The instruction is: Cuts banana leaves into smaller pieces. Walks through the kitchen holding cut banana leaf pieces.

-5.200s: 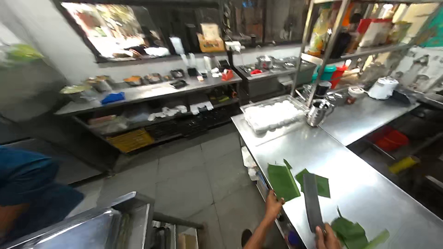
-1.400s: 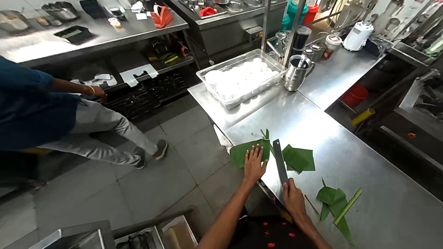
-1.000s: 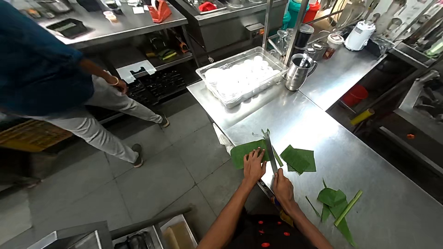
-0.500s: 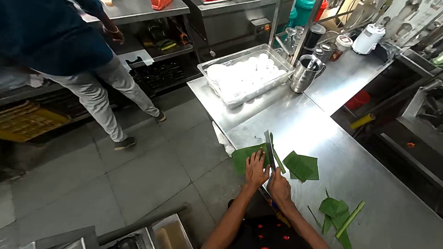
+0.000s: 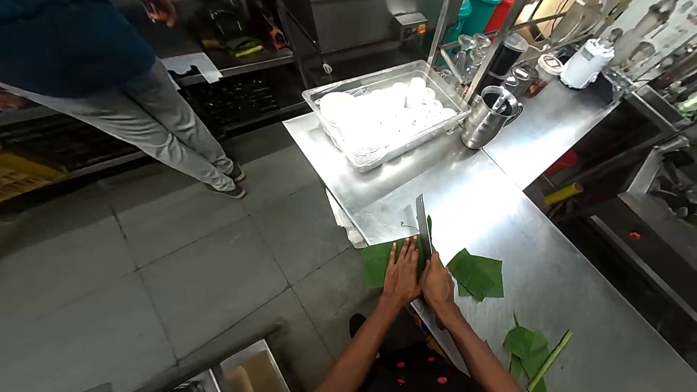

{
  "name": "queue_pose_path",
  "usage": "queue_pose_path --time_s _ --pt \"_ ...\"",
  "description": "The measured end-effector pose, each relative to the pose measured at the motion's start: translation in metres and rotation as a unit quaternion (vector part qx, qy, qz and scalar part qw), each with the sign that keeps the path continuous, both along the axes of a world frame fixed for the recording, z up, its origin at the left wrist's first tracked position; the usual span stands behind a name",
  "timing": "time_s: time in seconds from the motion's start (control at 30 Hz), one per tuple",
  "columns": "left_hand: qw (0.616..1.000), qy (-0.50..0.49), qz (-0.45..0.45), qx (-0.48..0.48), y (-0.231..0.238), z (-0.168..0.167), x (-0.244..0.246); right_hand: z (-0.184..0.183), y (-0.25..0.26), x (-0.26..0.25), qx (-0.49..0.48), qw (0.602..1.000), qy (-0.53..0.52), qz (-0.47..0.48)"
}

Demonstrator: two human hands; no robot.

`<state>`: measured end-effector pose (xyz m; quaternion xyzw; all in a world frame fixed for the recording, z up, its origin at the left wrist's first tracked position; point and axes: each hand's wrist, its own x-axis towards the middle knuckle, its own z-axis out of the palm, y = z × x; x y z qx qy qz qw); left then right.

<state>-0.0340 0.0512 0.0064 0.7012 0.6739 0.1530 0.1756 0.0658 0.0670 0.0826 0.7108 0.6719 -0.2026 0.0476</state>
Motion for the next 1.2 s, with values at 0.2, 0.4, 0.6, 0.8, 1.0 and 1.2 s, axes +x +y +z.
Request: queue_pose_path --time_s 0.2,0.4,0.6,0.8,1.0,1.2 --pt "1.000 -0.002 -0.003 -0.010 0.002 0.006 0.000 -0.001 0.046 -0.019 0.034 0.996 0.076 0.031" --pt "1.000 -0.017 0.004 -0.022 0.004 0.007 -0.016 0.009 0.128 -0.014 0.031 0.969 0.245 0.023" --pt "0.998 -0.015 0.057 0.005 -0.004 0.020 -0.047 0.058 0.007 0.076 0.137 0.923 0.360 0.010" --pt "0.995 -0.023 0.093 -0.034 0.003 0.050 -0.054 0.015 -0.127 0.159 0.111 0.911 0.389 -0.074" --pt "0.895 -0.381 0.227 -0.044 -0.028 0.047 -0.074 -0.004 -0.233 0.205 0.055 0.921 0.363 -0.127" --pt "0.666 -0.642 0.378 -0.035 -0.054 0.031 -0.068 -0.013 -0.250 0.233 0.112 0.939 0.318 -0.072"
